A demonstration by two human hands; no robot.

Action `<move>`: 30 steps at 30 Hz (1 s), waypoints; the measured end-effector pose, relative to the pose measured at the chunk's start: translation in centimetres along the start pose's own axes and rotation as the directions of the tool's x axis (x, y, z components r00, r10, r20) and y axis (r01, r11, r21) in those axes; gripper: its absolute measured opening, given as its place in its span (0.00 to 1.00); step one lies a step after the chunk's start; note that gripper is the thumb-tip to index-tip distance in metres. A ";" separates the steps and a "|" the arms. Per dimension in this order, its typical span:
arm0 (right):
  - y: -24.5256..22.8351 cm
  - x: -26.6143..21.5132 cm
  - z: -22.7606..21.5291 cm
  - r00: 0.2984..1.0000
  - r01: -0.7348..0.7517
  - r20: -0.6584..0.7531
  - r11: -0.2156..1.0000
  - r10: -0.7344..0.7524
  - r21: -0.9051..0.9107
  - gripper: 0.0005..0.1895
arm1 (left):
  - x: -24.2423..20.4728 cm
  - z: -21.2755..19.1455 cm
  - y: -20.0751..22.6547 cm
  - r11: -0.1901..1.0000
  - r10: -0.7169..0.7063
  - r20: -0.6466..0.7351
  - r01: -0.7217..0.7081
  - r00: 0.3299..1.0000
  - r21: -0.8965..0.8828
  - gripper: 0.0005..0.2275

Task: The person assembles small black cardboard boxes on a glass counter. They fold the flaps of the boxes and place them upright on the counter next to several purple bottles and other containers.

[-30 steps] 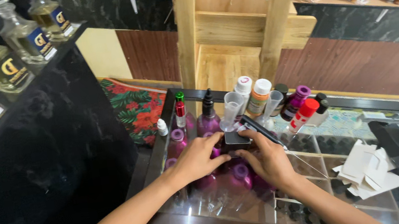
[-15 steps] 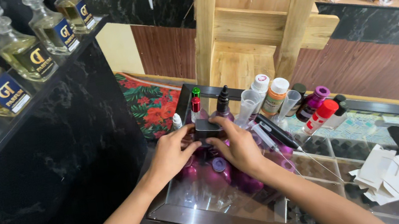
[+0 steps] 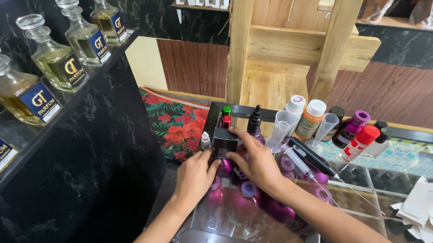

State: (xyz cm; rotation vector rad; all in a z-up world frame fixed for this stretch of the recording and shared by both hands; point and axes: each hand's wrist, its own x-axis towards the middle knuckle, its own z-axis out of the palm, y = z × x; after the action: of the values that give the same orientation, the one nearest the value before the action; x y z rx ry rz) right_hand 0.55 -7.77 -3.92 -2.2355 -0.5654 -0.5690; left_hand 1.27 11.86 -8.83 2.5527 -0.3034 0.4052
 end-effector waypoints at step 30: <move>0.8 -5.4 -5.7 0.968 -0.136 0.204 0.988 0.148 -0.070 0.40 | -1.1 -1.9 4.6 0.851 0.521 -0.313 -0.454 0.794 0.264 0.14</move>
State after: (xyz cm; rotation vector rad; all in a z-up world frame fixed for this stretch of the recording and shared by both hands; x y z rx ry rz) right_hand -4.60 -13.70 -3.83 -2.3822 -0.4933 -0.2809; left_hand -1.54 9.22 -5.54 2.4622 -0.8233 1.1487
